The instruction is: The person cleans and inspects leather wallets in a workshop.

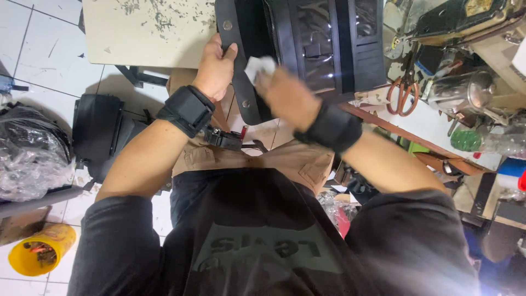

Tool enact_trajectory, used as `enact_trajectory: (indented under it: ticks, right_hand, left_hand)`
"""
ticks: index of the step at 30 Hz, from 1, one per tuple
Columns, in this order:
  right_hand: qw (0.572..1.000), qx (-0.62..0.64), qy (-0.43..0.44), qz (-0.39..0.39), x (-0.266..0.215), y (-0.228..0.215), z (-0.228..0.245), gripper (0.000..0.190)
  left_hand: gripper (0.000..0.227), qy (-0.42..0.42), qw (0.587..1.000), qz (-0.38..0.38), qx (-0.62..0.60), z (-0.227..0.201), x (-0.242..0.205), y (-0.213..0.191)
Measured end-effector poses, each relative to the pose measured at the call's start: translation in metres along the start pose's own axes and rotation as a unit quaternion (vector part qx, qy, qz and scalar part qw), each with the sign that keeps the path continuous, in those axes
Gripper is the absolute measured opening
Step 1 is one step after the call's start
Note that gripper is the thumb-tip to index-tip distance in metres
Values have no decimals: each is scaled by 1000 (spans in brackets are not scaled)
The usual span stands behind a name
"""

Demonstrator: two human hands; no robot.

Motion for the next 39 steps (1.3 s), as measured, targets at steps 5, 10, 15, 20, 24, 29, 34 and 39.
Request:
enact_trajectory:
  ticks: [5,10,15,20,24,29,34,39]
  right_hand:
    - [964,113,-47,237,-116,67,37,32]
    - [894,99,218,378,-110,15,2,26]
    - [995,66,53,53,-94,-15,12,30]
    - [970,198,114,82,-146,-26,-10,29]
    - [921,262,277,-81,-185,-77,-50,23]
    - [913,212,312,-157,-216,-92,-53,17]
    - [874,230,348,-250,-259,-81,-74,13]
    - [841,215,353,-350,-282,-87,-86,20]
  left_hand:
    - [17,52,999,13,3,12,5,-7]
    - [21,-36,997,34,64,9,-6,-10]
    - [59,147,958,7,246,-33,-17,-18]
    - [77,246,834,-25,493,-98,-48,18]
    - [95,335,729,246,544,-107,-82,122]
    - [104,347,641,356,586,-73,-108,191]
    - [84,354,548,327,685,-30,-104,198]
    - [53,412,516,294,691,-23,-103,189]
Point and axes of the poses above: each hand's wrist, its own x-axis towards the middle knuckle, its own y-axis out of the palm, z = x × y, the point moved 10 cm from there along x, towards the middle knuckle, and after that the axes turned 6 degrees about x, right-handed, at the moved point
